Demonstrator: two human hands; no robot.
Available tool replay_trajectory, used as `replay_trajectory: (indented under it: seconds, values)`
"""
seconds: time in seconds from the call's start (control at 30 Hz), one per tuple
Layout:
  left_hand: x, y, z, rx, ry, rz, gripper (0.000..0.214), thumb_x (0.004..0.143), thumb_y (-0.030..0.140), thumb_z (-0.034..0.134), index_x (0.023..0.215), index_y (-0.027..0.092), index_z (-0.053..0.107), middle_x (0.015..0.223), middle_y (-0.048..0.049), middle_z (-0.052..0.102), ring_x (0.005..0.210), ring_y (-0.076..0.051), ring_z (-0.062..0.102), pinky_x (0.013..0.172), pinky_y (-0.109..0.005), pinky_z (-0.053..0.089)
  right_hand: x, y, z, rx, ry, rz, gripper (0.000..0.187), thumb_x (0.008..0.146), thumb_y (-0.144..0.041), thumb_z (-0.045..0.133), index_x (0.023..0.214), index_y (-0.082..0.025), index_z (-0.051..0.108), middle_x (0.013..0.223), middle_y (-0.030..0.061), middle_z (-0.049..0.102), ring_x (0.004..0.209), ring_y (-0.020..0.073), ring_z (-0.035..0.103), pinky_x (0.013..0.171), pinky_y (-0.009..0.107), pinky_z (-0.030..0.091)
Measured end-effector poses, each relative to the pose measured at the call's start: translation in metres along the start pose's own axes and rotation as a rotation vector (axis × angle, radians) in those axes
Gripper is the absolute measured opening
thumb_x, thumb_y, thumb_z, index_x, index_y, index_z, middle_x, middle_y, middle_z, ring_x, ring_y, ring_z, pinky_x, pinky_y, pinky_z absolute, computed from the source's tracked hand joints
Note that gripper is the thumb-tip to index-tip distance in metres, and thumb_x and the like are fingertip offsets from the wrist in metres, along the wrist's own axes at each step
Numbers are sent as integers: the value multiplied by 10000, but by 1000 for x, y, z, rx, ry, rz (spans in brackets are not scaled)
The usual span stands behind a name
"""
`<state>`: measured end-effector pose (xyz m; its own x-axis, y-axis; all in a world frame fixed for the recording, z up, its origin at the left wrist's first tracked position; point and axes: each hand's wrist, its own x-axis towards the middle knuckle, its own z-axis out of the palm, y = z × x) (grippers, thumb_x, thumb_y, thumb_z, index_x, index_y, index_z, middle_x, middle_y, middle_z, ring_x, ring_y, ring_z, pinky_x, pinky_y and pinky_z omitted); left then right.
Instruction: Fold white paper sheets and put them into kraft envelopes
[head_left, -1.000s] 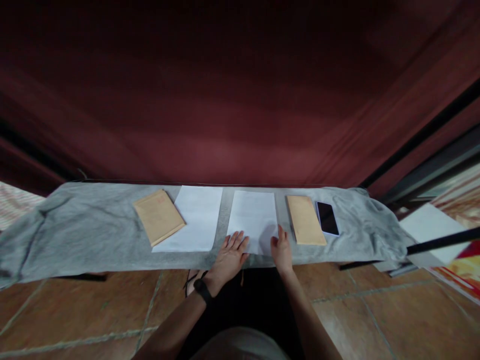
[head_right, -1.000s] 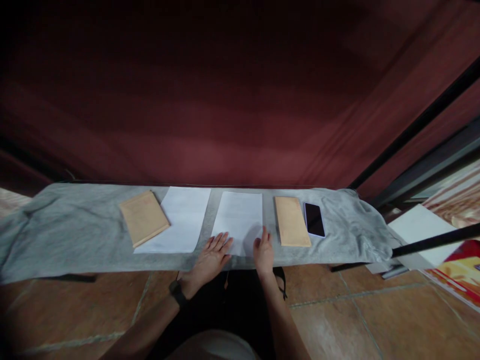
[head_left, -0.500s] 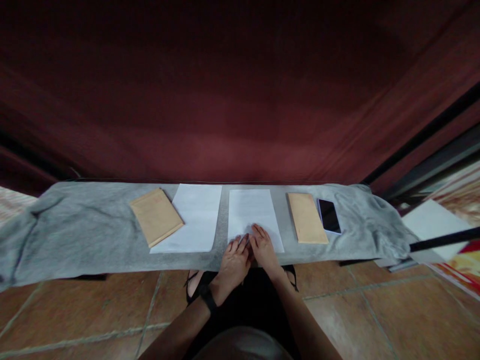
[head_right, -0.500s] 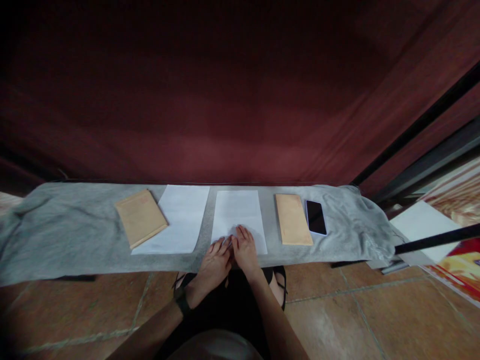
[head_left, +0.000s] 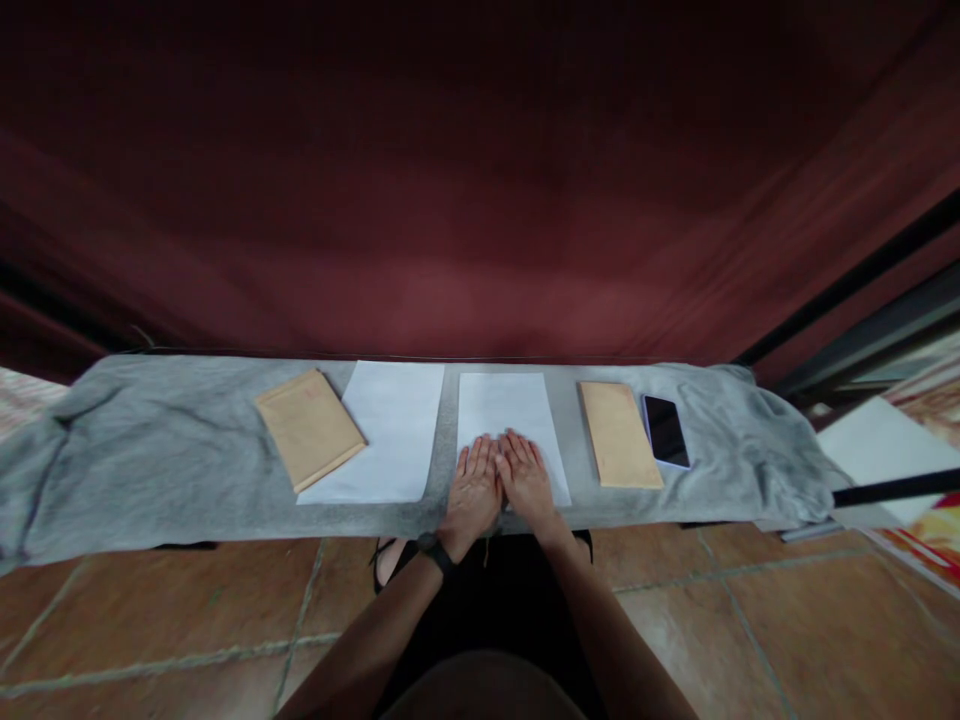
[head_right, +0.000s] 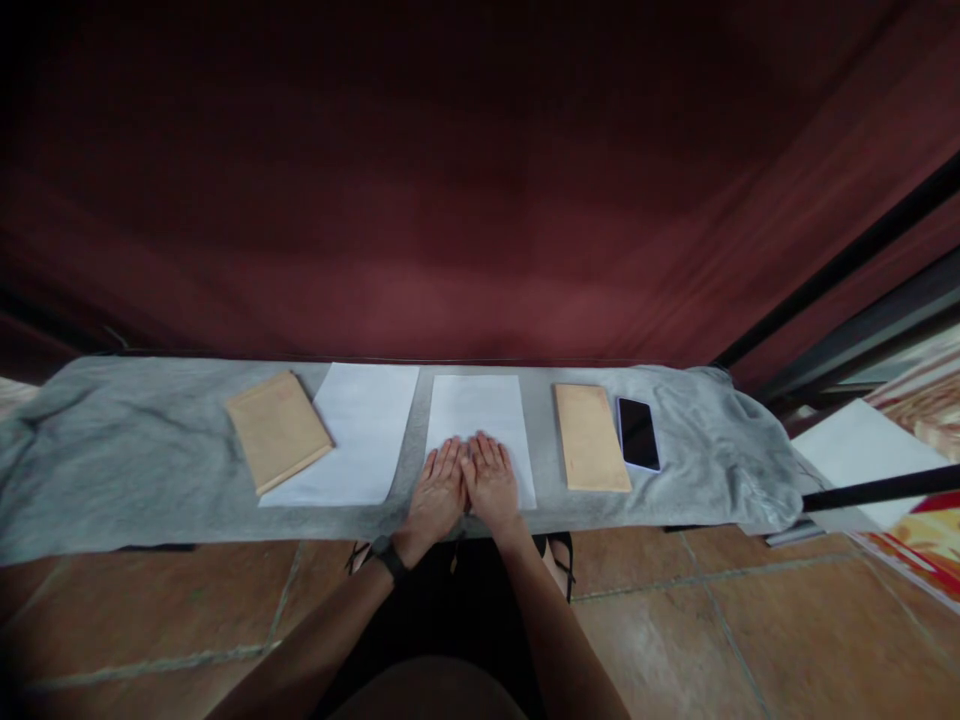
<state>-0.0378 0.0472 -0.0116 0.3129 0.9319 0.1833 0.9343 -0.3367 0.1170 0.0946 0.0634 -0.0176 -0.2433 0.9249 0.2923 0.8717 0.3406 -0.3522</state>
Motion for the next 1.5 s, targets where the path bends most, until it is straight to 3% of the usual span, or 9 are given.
replay_trajectory:
  seconds: [0.2, 0.47, 0.7, 0.83, 1.0, 1.1, 1.37, 1.5]
  values:
    - [2, -13, -3, -26, 38, -131, 613, 999, 325, 357, 1522, 5, 350, 1595, -212, 336, 1510, -287, 275, 1235, -464, 250, -8, 22, -6, -93, 36, 87, 552, 1054, -388, 357, 1541, -128, 383, 1577, 158, 406, 1470, 285, 370, 1197, 497, 298]
    - [1, -13, 1, -47, 111, -219, 647, 1000, 342, 382, 1540, -6, 299, 1578, -236, 350, 1505, -321, 277, 1216, -517, 294, -23, 49, -9, -142, 131, 209, 618, 1061, -454, 288, 1541, -73, 362, 1579, 205, 387, 1448, 309, 394, 1185, 512, 303]
    - [0, -18, 1, -35, 211, -254, 616, 1016, 316, 361, 1537, -7, 300, 1544, -262, 400, 1490, -342, 309, 1205, -559, 300, -30, 54, -9, -143, 174, 311, 614, 1062, -434, 272, 1519, -43, 392, 1557, 234, 408, 1457, 336, 377, 1167, 542, 334]
    - [31, -13, -2, -50, 190, -169, 586, 1020, 281, 333, 1557, 51, 288, 1596, -198, 347, 1523, -298, 237, 1228, -532, 268, -2, 52, -8, -57, 176, 241, 584, 1065, -382, 238, 1529, -54, 374, 1563, 212, 411, 1477, 298, 356, 1167, 548, 351]
    - [97, -9, 7, -88, 32, -43, 574, 997, 201, 299, 1548, 41, 310, 1604, -186, 344, 1524, -268, 237, 1241, -490, 245, 69, 48, -3, 32, 36, 7, 540, 1061, -283, 199, 1490, -73, 450, 1568, 165, 420, 1499, 229, 321, 1210, 487, 306]
    - [126, -16, 15, -68, -45, -30, 586, 965, 144, 308, 1544, 59, 334, 1594, -187, 365, 1522, -281, 243, 1236, -514, 220, 104, 51, 4, 33, -9, -4, 520, 1059, -286, 225, 1455, -105, 509, 1531, 148, 480, 1475, 220, 368, 1210, 480, 302]
    - [147, -44, 27, -36, -9, -51, 565, 1007, 258, 275, 1538, 85, 358, 1599, -148, 371, 1523, -258, 247, 1245, -498, 177, 132, 69, 21, -72, -12, 49, 493, 1046, -347, 320, 1491, -203, 475, 1585, 93, 411, 1473, 274, 363, 1203, 518, 256]
    - [153, -55, 29, -27, 10, -141, 590, 1021, 337, 280, 1538, 62, 350, 1614, -164, 329, 1524, -263, 245, 1246, -485, 180, 136, 78, 23, -70, 30, 125, 527, 1045, -371, 303, 1508, -165, 446, 1584, 130, 401, 1475, 290, 354, 1186, 538, 262]
